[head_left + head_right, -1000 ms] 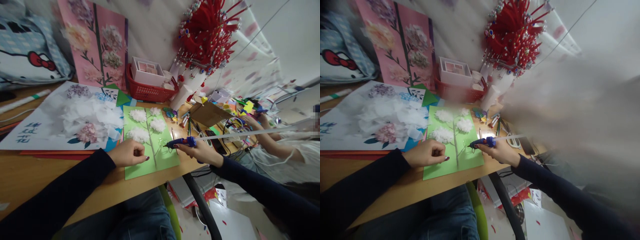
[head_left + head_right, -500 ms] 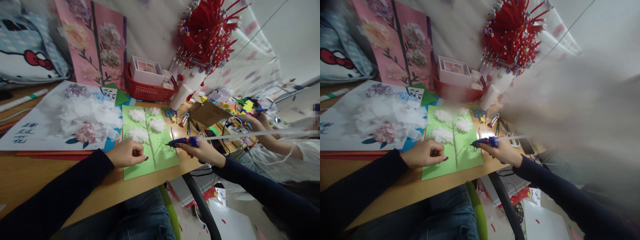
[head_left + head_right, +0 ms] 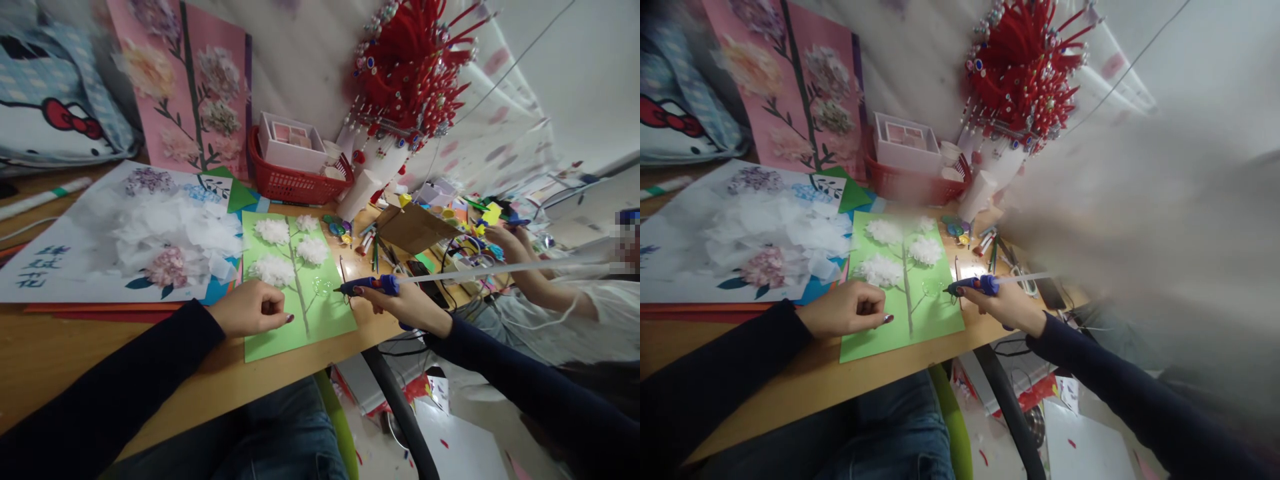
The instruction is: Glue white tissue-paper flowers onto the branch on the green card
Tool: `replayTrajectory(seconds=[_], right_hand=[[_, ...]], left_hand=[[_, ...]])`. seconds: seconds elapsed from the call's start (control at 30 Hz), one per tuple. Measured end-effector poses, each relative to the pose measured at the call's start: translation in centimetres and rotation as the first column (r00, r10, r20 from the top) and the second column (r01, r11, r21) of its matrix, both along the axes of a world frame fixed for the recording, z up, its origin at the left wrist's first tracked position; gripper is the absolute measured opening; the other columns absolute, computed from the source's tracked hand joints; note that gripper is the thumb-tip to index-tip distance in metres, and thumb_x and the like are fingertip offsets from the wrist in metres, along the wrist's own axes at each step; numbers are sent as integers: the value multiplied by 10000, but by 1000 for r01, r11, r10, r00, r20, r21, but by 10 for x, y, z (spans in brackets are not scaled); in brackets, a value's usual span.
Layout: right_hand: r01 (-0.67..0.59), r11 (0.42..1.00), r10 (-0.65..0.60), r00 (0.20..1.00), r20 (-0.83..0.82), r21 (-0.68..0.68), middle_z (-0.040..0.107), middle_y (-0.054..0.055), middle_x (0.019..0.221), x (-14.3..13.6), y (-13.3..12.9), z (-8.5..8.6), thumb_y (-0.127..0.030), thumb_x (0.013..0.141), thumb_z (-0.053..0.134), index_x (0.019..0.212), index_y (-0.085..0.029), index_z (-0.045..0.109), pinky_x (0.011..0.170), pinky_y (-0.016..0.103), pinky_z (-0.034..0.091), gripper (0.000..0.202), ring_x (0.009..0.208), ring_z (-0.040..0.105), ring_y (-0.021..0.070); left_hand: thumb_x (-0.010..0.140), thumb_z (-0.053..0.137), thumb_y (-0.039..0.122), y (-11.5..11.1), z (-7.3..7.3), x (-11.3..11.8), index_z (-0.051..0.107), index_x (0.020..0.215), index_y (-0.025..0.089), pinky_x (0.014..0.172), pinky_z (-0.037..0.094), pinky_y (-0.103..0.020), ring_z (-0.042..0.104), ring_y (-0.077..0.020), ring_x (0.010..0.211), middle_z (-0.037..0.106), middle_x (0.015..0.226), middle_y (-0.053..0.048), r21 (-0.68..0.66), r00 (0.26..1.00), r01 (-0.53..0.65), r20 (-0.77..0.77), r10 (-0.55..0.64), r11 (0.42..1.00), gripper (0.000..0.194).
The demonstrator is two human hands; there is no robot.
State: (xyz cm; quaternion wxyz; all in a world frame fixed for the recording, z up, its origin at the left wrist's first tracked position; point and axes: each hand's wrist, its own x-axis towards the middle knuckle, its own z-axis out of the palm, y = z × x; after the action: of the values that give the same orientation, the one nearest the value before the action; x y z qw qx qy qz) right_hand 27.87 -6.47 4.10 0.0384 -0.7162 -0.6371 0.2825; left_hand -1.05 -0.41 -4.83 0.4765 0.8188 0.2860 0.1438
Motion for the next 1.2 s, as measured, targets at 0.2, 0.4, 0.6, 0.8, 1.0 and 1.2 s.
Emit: replayTrajectory(seconds=[0.2,0.4,0.6,0.8,1.0,1.2], right_hand=[[32,999,-33,999,18,16,535,-6,531,0,0,-3,-666,815,508,903,-173,713,430,246,332,541,472,470,116],[-26,997,25,1000,18,70,629,36,596,5,0,-4,-645,825,525,747,-169,695,482,252,379,512,529,529,127],[67,998,-68,998,6,15,520,-17,513,3,1,-3,-681,808,519,795,-185,668,398,225,310,518,454,461,107],[-99,990,90,992,91,103,640,48,602,-7,3,6,-630,834,489,551,-182,598,540,259,408,542,565,542,136],[10,999,-13,992,124,31,629,36,569,-14,2,17,-611,828,502,546,-196,627,478,259,370,517,496,499,119],[-108,986,97,991,89,126,664,29,586,-12,4,18,-572,845,515,545,-209,619,617,281,450,482,584,580,144]], left_hand=[[777,563,368,-1,2,1,409,517,182,506,279,-229,391,-85,494,470,523,26,7,1000,-8,5,8,1000,356],[778,573,368,-2,-1,-1,446,525,176,506,284,-229,405,-86,500,487,527,24,-8,1000,-5,-4,5,1000,341],[854,539,368,7,37,27,613,705,157,558,370,-230,501,-105,558,606,639,7,41,987,-97,136,90,994,269],[947,483,277,21,106,113,659,1158,125,952,392,-337,568,-225,1082,664,1130,-129,513,987,75,81,-136,855,314],[932,525,200,30,125,149,733,1028,142,892,425,-276,614,-176,985,712,1056,-91,525,924,315,21,-382,791,236],[820,707,229,32,117,144,773,927,135,824,468,-260,632,-159,879,702,931,-82,479,920,166,238,-310,862,157]])
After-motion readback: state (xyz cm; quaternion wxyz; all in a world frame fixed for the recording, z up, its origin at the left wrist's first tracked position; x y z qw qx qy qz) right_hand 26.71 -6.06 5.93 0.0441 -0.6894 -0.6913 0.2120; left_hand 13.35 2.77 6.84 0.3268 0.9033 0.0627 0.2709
